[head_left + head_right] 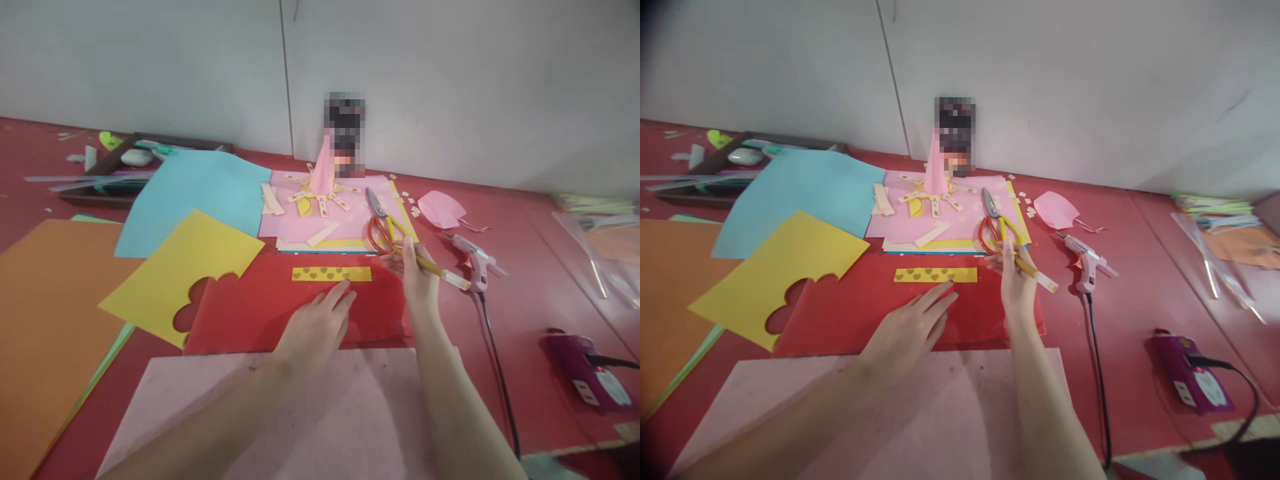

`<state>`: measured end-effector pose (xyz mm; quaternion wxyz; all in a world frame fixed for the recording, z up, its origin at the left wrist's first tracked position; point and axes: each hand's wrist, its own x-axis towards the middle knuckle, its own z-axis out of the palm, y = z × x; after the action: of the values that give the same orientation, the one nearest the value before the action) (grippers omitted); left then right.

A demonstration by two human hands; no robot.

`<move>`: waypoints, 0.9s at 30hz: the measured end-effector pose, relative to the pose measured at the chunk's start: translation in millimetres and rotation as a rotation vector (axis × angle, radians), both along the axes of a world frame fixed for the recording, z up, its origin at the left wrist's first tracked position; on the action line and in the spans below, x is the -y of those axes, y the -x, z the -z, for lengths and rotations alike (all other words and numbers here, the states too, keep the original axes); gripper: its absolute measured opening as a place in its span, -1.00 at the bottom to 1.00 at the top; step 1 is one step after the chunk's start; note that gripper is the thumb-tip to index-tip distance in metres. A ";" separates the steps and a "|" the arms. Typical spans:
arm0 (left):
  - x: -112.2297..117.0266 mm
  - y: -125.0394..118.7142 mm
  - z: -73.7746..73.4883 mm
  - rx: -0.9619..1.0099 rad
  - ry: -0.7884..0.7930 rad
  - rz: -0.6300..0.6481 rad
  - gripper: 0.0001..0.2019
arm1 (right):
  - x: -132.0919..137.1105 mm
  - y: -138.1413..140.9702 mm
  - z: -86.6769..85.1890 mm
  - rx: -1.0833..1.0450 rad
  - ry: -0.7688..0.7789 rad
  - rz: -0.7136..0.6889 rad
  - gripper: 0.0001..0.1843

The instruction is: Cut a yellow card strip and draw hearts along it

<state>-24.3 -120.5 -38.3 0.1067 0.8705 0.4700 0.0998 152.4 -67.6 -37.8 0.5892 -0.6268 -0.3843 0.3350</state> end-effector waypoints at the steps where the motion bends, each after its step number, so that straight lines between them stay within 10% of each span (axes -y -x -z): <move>1: 0.0 -0.2 -0.3 0.000 -0.003 0.009 -0.62 | 0.3 -1.9 0.3 -0.020 0.024 -0.022 -0.59; 27: 0.8 1.5 2.9 0.000 0.010 0.027 -0.59 | 1.4 12.2 14.4 0.356 -0.055 -0.311 -0.91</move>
<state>-25.8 -121.3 -41.2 0.1126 0.8762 0.4586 0.0958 140.2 -69.0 -52.2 0.4701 -0.5931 -0.5830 0.2954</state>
